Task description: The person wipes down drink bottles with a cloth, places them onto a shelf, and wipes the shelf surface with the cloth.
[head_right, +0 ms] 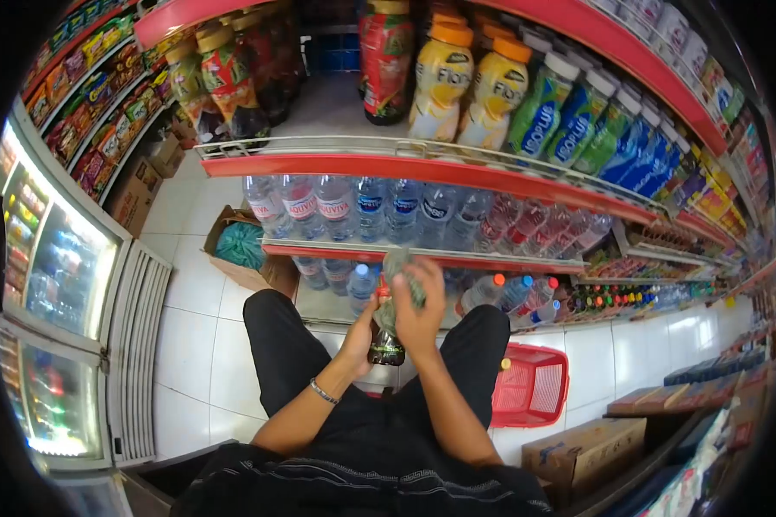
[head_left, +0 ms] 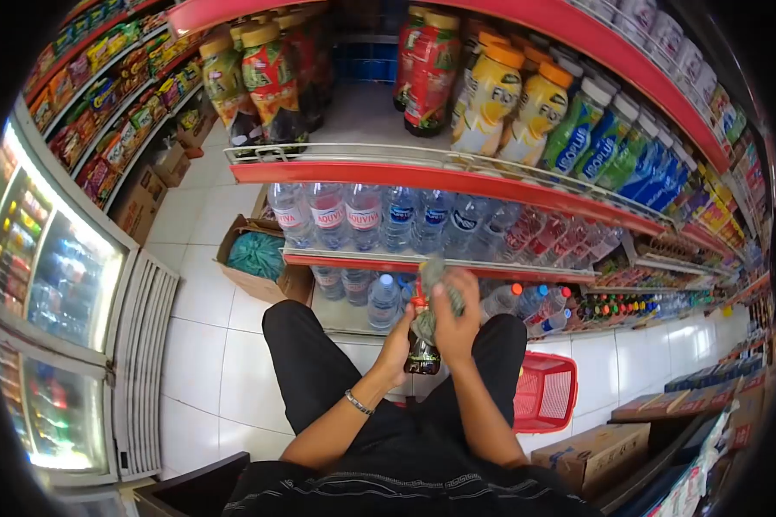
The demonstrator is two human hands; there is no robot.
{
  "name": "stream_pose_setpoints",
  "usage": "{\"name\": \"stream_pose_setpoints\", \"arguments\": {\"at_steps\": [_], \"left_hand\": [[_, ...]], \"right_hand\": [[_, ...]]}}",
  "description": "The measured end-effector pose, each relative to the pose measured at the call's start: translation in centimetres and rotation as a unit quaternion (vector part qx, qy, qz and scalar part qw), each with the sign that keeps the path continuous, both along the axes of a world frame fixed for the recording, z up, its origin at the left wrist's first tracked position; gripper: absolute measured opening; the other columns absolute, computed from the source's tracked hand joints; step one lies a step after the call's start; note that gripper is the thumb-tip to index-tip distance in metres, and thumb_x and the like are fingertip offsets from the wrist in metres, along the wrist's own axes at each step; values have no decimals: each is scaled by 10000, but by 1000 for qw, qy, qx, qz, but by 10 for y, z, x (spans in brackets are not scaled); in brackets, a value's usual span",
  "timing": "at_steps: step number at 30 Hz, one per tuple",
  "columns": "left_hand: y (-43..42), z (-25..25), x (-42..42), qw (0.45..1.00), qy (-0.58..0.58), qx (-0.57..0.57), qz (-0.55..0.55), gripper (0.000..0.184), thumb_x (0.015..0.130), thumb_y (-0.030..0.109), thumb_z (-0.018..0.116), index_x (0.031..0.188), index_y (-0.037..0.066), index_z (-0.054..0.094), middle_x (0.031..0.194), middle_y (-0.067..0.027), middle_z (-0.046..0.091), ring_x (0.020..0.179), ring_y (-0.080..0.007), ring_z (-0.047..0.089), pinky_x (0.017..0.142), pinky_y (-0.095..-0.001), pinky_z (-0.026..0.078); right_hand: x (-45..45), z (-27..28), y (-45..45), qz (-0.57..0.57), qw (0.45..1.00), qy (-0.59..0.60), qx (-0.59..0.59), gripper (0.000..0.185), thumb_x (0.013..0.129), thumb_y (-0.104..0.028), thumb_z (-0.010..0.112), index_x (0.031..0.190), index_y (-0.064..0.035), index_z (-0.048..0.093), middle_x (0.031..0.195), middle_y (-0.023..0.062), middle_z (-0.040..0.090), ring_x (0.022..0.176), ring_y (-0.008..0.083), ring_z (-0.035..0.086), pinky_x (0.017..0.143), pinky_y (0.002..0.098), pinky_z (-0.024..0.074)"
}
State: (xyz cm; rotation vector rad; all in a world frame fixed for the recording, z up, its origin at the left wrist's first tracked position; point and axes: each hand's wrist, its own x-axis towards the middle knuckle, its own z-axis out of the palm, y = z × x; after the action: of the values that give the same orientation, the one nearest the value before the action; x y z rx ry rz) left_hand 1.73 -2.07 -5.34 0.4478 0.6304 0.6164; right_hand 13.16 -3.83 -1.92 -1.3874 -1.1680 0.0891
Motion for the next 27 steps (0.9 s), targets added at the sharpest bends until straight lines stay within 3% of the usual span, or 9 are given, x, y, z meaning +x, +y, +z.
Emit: {"name": "stream_pose_setpoints", "arguments": {"at_steps": [5, 9, 10, 15, 17, 18, 23, 25, 27], "left_hand": [[4, -5, -16, 998, -6, -55, 35, 420, 1039, 402, 415, 1325, 117, 531, 1209, -49, 632, 1077, -179, 635, 874, -333, 547], [7, -30, -16, 999, 18, 32, 3, 369, 1036, 292, 411, 1327, 93, 520, 1218, -53, 621, 1057, -178, 634, 835, -312, 541], [7, -30, -16, 991, 80, 101, -37, 369, 1038, 290, 402, 1324, 87, 519, 1210, -54, 620, 1049, -173, 633, 815, -305, 540], [16, -22, -5, 995, 50, -32, -76, 401, 1049, 407, 412, 1176, 67, 582, 954, -45, 667, 777, -159, 666, 709, -304, 556], [17, -16, -9, 995, 58, -11, -75, 409, 1041, 424, 428, 1181, 71, 580, 963, -43, 670, 762, -159, 666, 697, -309, 557], [21, -13, -10, 996, 60, 14, -66, 419, 1034, 441, 444, 1187, 75, 579, 972, -42, 673, 746, -159, 666, 684, -314, 558], [20, -47, -21, 999, 21, -10, 39, 389, 1020, 409, 493, 1225, 91, 583, 1078, -63, 660, 1006, -177, 643, 862, -321, 542], [29, -55, -26, 972, -211, -81, -64, 431, 1025, 445, 454, 1268, 110, 574, 1146, -62, 638, 1026, -176, 642, 853, -328, 550], [22, -51, -21, 984, -137, -108, -43, 467, 1025, 481, 421, 1292, 121, 552, 1154, -61, 633, 1025, -178, 645, 833, -331, 560]], "right_hand": [[-29, -7, -46, 170, 984, -43, -30, 411, 732, -238, 790, 1045, -23, 633, 1242, 197, 568, 1317, 440, 442, 1102, 557, 293], [-11, -11, -43, 175, 966, -189, -37, 283, 678, -162, 814, 881, -70, 640, 1197, 147, 607, 1354, 428, 423, 1111, 600, 264], [-4, -8, -32, 170, 966, -195, -22, 268, 683, -148, 807, 870, -68, 632, 1186, 146, 616, 1356, 426, 423, 1116, 593, 264], [20, 8, 23, 105, 990, -81, 38, 150, 764, 20, 692, 856, 11, 574, 1193, 202, 631, 1257, 397, 547, 1048, 467, 418], [17, -7, 30, 62, 996, 19, 53, 119, 790, 42, 659, 876, 25, 578, 1183, 204, 636, 1252, 390, 552, 1046, 446, 423], [15, -16, 28, 42, 996, -33, 69, 212, 767, 69, 652, 974, 24, 642, 1169, 201, 644, 1251, 387, 553, 1030, 462, 437], [-28, -34, -34, 158, 976, -149, 26, 268, 725, -66, 769, 986, -64, 711, 1174, 149, 643, 1262, 380, 533, 1070, 534, 391], [-33, -19, -41, 191, 967, -166, 15, 263, 711, -95, 789, 959, -70, 704, 1171, 144, 640, 1256, 378, 536, 1070, 542, 390], [-23, -12, -36, 231, 953, -198, 13, 262, 685, -135, 824, 890, -71, 674, 1156, 133, 632, 1235, 369, 549, 1067, 536, 395]]}}
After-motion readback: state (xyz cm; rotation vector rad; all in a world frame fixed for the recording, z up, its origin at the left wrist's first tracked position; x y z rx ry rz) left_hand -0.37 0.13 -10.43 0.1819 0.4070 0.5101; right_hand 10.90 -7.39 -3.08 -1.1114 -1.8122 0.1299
